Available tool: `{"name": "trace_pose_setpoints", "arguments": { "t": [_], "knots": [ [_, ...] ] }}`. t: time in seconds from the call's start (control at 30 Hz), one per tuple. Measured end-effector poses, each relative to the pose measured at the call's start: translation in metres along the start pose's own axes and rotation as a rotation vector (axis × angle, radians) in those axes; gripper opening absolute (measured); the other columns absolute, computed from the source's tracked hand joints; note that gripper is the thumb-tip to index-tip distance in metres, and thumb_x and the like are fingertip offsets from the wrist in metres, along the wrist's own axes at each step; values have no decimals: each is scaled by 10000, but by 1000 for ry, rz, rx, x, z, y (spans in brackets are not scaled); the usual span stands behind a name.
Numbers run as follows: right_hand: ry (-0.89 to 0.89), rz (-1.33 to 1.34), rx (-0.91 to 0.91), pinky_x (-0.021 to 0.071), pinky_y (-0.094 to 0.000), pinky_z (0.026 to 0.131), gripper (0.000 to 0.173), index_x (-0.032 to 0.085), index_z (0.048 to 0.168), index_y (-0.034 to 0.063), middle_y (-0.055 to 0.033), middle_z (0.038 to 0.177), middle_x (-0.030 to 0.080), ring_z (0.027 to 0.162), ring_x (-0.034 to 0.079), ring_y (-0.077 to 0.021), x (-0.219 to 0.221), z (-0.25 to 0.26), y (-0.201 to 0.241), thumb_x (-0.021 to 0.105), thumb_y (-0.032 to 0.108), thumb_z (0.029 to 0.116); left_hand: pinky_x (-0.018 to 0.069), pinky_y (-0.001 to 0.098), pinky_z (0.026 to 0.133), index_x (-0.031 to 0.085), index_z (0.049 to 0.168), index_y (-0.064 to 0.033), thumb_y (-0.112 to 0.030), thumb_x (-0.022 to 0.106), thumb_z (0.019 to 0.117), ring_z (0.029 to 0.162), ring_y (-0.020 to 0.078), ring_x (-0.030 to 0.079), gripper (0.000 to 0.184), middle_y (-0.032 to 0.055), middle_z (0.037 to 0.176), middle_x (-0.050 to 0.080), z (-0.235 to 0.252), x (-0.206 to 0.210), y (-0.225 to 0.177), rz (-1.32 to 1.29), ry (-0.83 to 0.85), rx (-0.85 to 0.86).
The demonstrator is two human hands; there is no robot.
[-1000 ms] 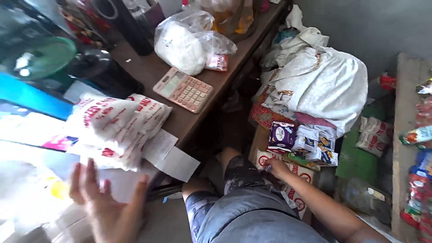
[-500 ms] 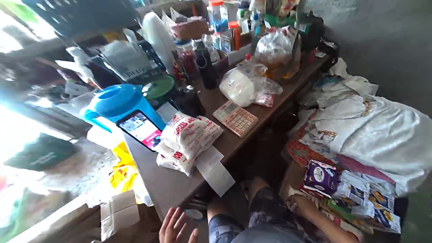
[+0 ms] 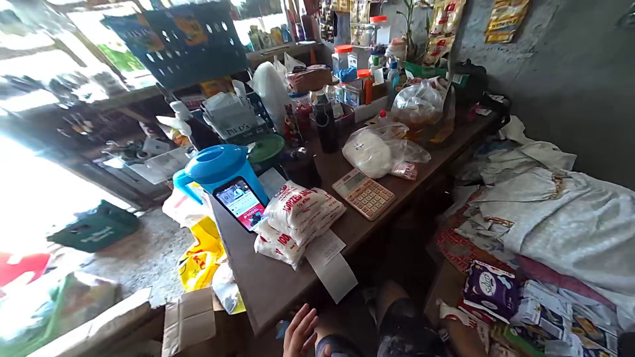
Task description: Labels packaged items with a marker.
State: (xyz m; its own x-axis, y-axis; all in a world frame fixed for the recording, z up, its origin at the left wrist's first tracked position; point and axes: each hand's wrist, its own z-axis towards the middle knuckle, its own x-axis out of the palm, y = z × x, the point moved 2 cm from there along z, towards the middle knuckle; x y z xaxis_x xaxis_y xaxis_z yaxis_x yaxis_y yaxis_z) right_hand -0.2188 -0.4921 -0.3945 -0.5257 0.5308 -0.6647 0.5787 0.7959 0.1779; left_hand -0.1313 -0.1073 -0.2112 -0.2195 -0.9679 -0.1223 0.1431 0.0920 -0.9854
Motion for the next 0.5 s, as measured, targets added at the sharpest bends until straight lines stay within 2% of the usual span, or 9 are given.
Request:
{"name": "trace_pose_setpoints", "arguments": {
  "t": [0.1,0.2,0.3,0.37,0.43,0.5],
  "knots": [
    [-90,53,-52,458,-713,985,358,696,1313,113,-238,1334,650,1234,604,-483,-14,-12,-1,645,143,960,522,355,1048,488,1372,138,-212,710,932,1337,212,537,605,259,1527,404,-3,5,-3,-31,38,-2],
    [-334,235,-244,465,-676,1017,278,729,1224,21,-265,1238,688,1174,640,-478,-38,-30,-12,653,87,965,522,376,1054,501,1354,146,-180,680,950,1309,229,566,549,255,1482,465,-7,11,-4,-59,95,-19],
    [-537,423,-537,549,-584,908,212,742,1110,-64,-276,1057,722,969,709,-422,-66,-57,-12,660,47,949,542,386,1018,505,1363,117,-149,660,952,1235,218,618,514,215,1434,530,-8,28,5,-155,174,-124],
    [-565,458,-735,581,-500,844,200,761,1071,-49,-231,989,732,894,714,-346,-83,-82,9,664,19,910,558,378,989,502,1382,76,-140,622,975,1166,192,659,477,166,1399,584,-6,44,13,-247,254,-275],
    [-566,452,-897,590,-426,788,191,781,1046,-11,-191,916,728,823,701,-282,-97,-111,45,674,15,890,582,402,929,478,1422,49,-222,489,1043,1092,218,688,466,151,1359,613,-2,61,22,-373,335,-509],
    [-526,386,-1117,566,-320,696,154,790,1033,45,-149,816,683,729,654,-204,-110,-133,80,682,87,930,608,435,851,376,1481,38,-447,235,1083,1031,260,715,643,159,1336,629,1,76,27,-504,411,-707]
  ]
}}
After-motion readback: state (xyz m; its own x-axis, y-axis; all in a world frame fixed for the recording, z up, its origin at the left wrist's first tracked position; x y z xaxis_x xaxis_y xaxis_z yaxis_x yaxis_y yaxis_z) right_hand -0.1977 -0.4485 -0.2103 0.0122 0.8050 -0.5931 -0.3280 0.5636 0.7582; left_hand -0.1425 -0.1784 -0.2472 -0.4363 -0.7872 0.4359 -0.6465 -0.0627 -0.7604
